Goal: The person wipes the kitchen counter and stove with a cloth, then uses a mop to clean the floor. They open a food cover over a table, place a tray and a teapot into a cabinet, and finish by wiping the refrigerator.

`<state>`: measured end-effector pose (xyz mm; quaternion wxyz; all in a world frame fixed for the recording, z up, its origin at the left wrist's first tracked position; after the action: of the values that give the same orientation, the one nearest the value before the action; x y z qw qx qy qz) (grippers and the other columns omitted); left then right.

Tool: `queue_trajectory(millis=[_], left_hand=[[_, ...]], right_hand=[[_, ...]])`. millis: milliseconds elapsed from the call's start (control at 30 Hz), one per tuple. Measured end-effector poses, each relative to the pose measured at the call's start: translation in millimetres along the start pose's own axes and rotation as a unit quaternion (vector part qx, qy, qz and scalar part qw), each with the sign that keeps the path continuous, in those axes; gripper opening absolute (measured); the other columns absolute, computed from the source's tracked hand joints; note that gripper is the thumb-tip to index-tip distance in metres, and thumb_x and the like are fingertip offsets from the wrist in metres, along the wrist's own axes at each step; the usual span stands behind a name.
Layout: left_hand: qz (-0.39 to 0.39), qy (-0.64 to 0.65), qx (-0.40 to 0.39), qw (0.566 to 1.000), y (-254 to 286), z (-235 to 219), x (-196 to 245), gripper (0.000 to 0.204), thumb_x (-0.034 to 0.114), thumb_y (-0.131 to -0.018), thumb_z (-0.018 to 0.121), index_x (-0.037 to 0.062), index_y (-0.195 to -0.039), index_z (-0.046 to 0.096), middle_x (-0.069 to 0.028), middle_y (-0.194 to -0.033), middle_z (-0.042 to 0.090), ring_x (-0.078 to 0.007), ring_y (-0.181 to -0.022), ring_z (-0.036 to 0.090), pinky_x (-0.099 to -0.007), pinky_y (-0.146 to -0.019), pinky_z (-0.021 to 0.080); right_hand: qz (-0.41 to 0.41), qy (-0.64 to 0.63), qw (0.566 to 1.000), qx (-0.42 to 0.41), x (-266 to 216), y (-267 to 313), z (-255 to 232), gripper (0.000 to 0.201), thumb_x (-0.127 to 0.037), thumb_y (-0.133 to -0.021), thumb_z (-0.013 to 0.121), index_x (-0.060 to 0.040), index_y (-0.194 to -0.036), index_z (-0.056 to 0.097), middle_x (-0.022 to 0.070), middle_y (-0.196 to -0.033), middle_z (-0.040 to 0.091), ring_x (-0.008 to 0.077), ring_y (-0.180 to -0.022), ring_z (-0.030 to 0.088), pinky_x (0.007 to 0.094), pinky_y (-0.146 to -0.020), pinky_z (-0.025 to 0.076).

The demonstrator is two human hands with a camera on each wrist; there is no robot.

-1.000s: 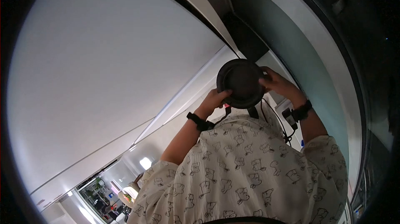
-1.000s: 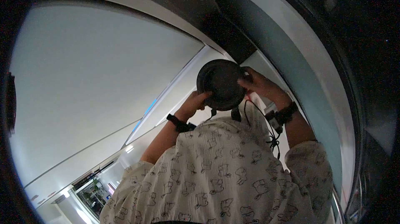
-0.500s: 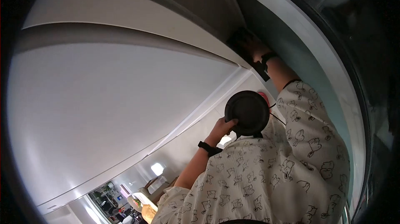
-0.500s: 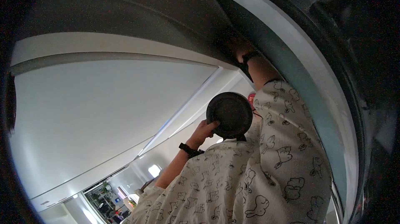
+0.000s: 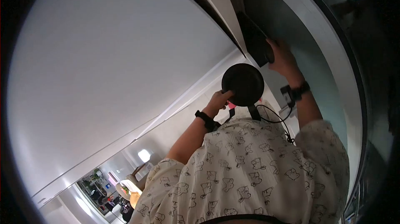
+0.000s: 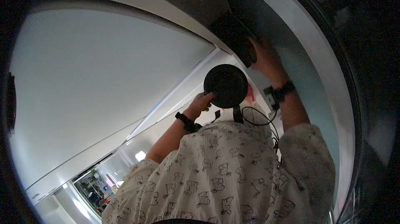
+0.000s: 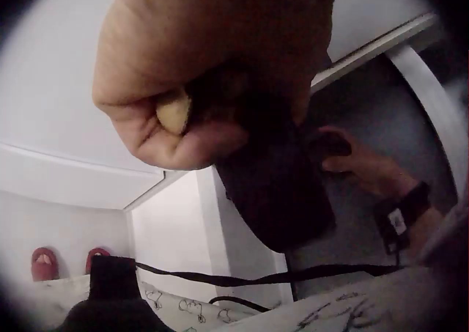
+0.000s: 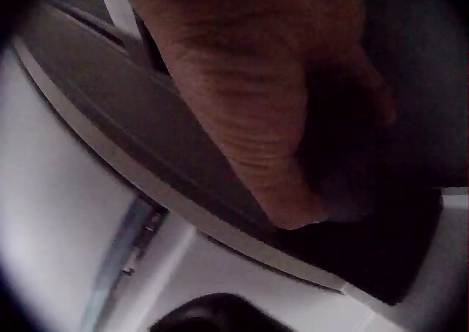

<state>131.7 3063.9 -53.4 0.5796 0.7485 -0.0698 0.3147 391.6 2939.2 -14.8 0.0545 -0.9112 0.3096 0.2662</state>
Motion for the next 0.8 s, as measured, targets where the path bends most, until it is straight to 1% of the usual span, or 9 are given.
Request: queue_trajectory(millis=[100, 167, 367, 467, 533, 567, 633, 700, 800], left_hand=[[0.007, 0.021, -0.003, 1.0, -4.4, 3.9, 2.0, 0.038, 0.036, -0.076, 0.061, -0.0008, -0.084, 0.061, -0.0031, -0.069, 0.057, -0.0097, -0.053, 0.048, -0.0219, -0.045, 0.038], [0.017, 0.028, -0.019, 0.999, -8.3, 7.4, 3.9, 0.036, 0.033, -0.076, 0.062, -0.001, -0.086, 0.061, -0.0028, -0.069, 0.057, -0.0098, -0.054, 0.049, -0.0229, -0.045, 0.038], [0.048, 0.014, -0.028, 0.998, -19.1, 14.4, 0.7, 0.038, 0.035, -0.076, 0.061, -0.0016, -0.084, 0.061, -0.0031, -0.067, 0.057, -0.0106, -0.053, 0.049, -0.0242, -0.046, 0.038], [0.033, -0.013, -0.041, 0.999, -13.9, 18.7, 7.0, 0.038, 0.036, -0.076, 0.061, -0.0016, -0.08, 0.061, -0.0033, -0.064, 0.056, -0.0108, -0.052, 0.05, -0.0245, -0.046, 0.039], [0.031, -0.018, -0.069, 0.997, -2.7, 22.4, 12.0, 0.029, 0.035, -0.083, 0.051, 0.0076, -0.074, 0.053, 0.0016, -0.063, 0.045, -0.0084, -0.054, 0.038, -0.0234, -0.047, 0.032], [0.03, -0.018, -0.071, 0.997, -4.6, 21.1, 9.3, 0.029, 0.035, -0.083, 0.051, 0.0076, -0.074, 0.053, 0.0016, -0.063, 0.045, -0.0084, -0.054, 0.038, -0.0234, -0.047, 0.032], [0.041, 0.016, -0.068, 0.997, -7.5, 17.6, 4.9, 0.036, 0.034, -0.077, 0.059, -0.0022, -0.08, 0.061, -0.0033, -0.062, 0.055, -0.0109, -0.052, 0.051, -0.0234, -0.044, 0.038], [0.057, 0.031, -0.071, 0.995, -3.5, 15.6, 4.1, 0.035, 0.033, -0.077, 0.058, -0.0022, -0.081, 0.06, -0.0035, -0.063, 0.055, -0.0108, -0.052, 0.051, -0.0232, -0.044, 0.038], [0.072, 0.035, -0.067, 0.995, -1.7, 12.4, 0.4, 0.032, 0.03, -0.078, 0.056, -0.0013, -0.081, 0.059, -0.0031, -0.064, 0.055, -0.0098, -0.052, 0.05, -0.0227, -0.044, 0.036]], right_hand=[[0.047, -0.01, 0.999, 0.007, -36.1, 41.9, -17.8, 0.082, -0.004, -0.056, 0.073, -0.0159, -0.128, 0.038, 0.017, -0.123, 0.038, 0.0375, -0.112, 0.041, 0.0414, -0.094, 0.04], [0.011, -0.032, 0.999, -0.039, -53.9, 57.1, -17.9, 0.087, -0.013, -0.058, 0.078, -0.0192, -0.132, 0.032, 0.0185, -0.129, 0.03, 0.0384, -0.118, 0.036, 0.0446, -0.093, 0.043], [-0.065, -0.016, 0.996, -0.064, -88.2, 64.3, 9.5, 0.086, -0.012, -0.057, 0.076, -0.0167, -0.131, 0.033, 0.0174, -0.128, 0.03, 0.0375, -0.118, 0.035, 0.0451, -0.09, 0.044], [-0.089, -0.003, 0.993, -0.082, -97.5, 62.7, 18.5, 0.083, -0.014, -0.058, 0.076, -0.0155, -0.13, 0.034, 0.0177, -0.126, 0.032, 0.0364, -0.116, 0.037, 0.0438, -0.089, 0.044], [-0.108, 0.022, 0.989, -0.103, -105.0, 63.7, 23.5, 0.081, -0.015, -0.06, 0.075, -0.0152, -0.13, 0.034, 0.018, -0.125, 0.034, 0.0361, -0.115, 0.038, 0.0434, -0.09, 0.043], [-0.107, 0.023, 0.989, -0.103, -107.2, 63.1, 25.1, 0.081, -0.015, -0.06, 0.075, -0.0152, -0.13, 0.034, 0.018, -0.125, 0.034, 0.0361, -0.115, 0.038, 0.0434, -0.09, 0.043], [-0.135, 0.032, 0.985, -0.106, -112.7, 63.2, 29.8, 0.081, -0.016, -0.062, 0.075, -0.0144, -0.131, 0.033, 0.0178, -0.126, 0.034, 0.036, -0.114, 0.039, 0.0439, -0.091, 0.043], [-0.146, 0.026, 0.981, -0.122, -114.5, 62.6, 28.6, 0.081, -0.018, -0.064, 0.075, -0.0138, -0.132, 0.032, 0.0174, -0.13, 0.031, 0.0362, -0.116, 0.038, 0.0441, -0.094, 0.04], [-0.18, -0.033, 0.98, -0.08, -114.1, 60.3, 27.8, 0.074, -0.019, -0.062, 0.074, -0.0137, -0.128, 0.041, 0.0151, -0.131, 0.033, 0.0347, -0.113, 0.04, 0.0436, -0.09, 0.042]])
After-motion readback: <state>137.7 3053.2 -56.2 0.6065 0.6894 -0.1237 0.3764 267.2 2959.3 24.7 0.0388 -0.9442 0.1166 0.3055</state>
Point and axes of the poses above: each hand's wrist, its own y-axis away from the middle knuckle, its own z-axis out of the palm, x = y × z, the point moved 4 cm from there along -y, towards the middle knuckle
